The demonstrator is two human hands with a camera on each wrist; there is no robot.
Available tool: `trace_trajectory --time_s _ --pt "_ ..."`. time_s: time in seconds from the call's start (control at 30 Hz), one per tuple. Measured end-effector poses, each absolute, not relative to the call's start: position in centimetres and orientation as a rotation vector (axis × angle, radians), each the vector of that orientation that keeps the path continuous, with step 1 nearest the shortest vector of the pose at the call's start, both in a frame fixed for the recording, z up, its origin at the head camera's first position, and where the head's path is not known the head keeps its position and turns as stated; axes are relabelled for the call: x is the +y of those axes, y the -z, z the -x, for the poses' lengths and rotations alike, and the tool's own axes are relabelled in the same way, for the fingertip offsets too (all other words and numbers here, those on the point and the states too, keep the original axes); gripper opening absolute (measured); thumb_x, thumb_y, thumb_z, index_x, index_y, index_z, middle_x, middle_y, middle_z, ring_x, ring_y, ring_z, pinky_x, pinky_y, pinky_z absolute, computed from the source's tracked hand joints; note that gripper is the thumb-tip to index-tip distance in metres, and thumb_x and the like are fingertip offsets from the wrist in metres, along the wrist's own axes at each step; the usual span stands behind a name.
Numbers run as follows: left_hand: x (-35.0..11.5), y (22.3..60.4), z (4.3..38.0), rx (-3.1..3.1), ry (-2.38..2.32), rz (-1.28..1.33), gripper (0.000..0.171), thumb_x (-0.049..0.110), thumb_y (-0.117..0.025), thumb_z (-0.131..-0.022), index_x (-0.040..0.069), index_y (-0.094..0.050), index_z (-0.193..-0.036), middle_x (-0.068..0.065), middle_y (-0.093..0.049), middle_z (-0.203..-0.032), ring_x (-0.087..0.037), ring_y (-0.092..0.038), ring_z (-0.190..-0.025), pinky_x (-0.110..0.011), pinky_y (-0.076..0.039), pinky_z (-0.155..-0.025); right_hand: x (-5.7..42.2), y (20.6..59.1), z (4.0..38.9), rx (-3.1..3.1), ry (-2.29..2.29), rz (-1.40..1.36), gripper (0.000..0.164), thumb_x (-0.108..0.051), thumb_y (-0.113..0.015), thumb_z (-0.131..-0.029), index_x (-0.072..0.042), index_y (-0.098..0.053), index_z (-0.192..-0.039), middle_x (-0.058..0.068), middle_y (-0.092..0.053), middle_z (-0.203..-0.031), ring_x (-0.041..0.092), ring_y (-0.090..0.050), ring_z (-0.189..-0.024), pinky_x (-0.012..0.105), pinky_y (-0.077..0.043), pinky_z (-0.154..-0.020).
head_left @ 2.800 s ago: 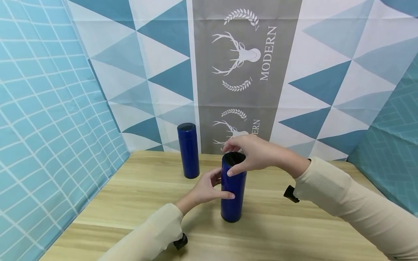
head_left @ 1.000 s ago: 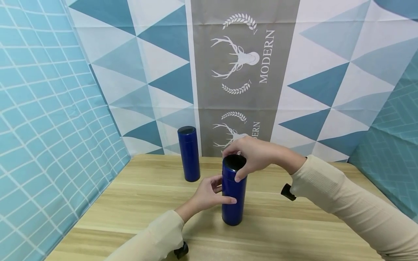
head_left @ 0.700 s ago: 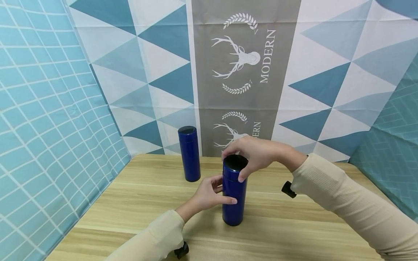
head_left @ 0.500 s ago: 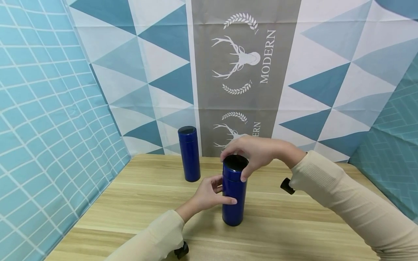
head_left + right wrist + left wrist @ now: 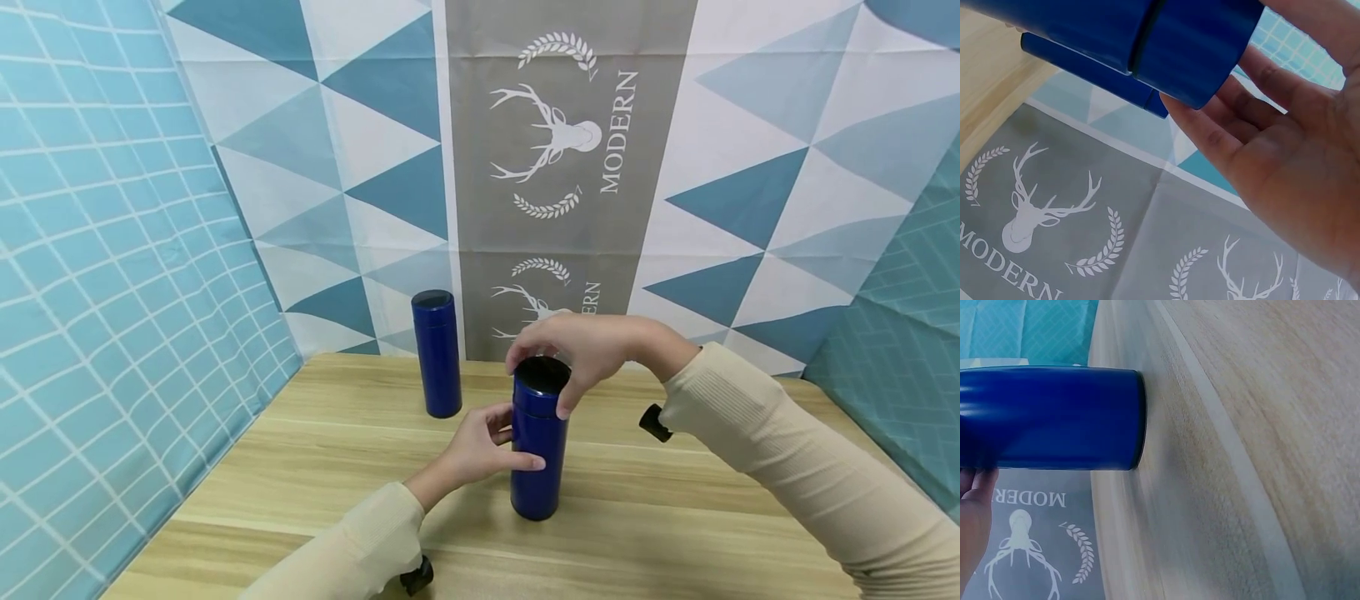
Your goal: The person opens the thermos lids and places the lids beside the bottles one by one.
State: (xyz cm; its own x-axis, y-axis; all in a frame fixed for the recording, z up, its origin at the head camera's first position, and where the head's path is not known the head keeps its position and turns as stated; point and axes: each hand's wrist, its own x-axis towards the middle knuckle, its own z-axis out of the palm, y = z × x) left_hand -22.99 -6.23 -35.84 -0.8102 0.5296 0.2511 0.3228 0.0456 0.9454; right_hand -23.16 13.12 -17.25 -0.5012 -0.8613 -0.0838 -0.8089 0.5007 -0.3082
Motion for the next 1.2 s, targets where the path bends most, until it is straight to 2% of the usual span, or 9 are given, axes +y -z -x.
trace_trajectory --time_s 0.37,0.63,0.83,1.2 --pt "-6.1 35.8 22.9 2.149 -1.859 -0.892 0.066 0.012 -0.082 -0.074 0.007 -0.054 -0.133 -0.014 -0.061 -0.132 -0.021 -0.062 -0.118 -0.030 -0.051 -0.101 13.2 17.5 22.0 2.619 0.356 1.453 0.065 -0.027 -0.087 -0.069 -0.012 -0.056 -0.124 0.001 -0.062 -0.117 0.018 -0.057 -0.110 0.038 -0.051 -0.095" --pt "-6.1 35.8 22.9 2.137 -1.877 -0.874 0.067 0.009 -0.082 -0.073 0.008 -0.053 -0.134 -0.014 -0.061 -0.132 -0.020 -0.062 -0.119 -0.027 -0.051 -0.100 12.6 17.4 20.7 2.804 0.324 1.260 0.055 -0.028 -0.083 -0.074 -0.008 -0.059 -0.120 0.007 -0.064 -0.106 0.022 -0.058 -0.101 0.034 -0.054 -0.085" --pt "-6.1 35.8 22.8 2.132 -1.874 -0.830 0.068 0.008 -0.082 -0.072 0.009 -0.053 -0.134 -0.013 -0.061 -0.132 -0.020 -0.062 -0.118 -0.029 -0.051 -0.101 12.3 17.4 20.4 2.838 0.313 1.185 0.050 -0.026 -0.082 -0.075 -0.006 -0.062 -0.116 0.008 -0.065 -0.099 0.020 -0.059 -0.093 0.027 -0.054 -0.076" --pt "-6.1 35.7 22.8 2.137 -1.874 -0.821 0.070 0.008 -0.083 -0.072 0.009 -0.053 -0.135 -0.013 -0.061 -0.133 -0.020 -0.061 -0.119 -0.029 -0.050 -0.101 12.4 17.3 21.1 2.818 0.277 1.206 0.045 -0.028 -0.084 -0.072 -0.012 -0.065 -0.110 0.004 -0.067 -0.097 0.017 -0.060 -0.090 0.028 -0.053 -0.077"
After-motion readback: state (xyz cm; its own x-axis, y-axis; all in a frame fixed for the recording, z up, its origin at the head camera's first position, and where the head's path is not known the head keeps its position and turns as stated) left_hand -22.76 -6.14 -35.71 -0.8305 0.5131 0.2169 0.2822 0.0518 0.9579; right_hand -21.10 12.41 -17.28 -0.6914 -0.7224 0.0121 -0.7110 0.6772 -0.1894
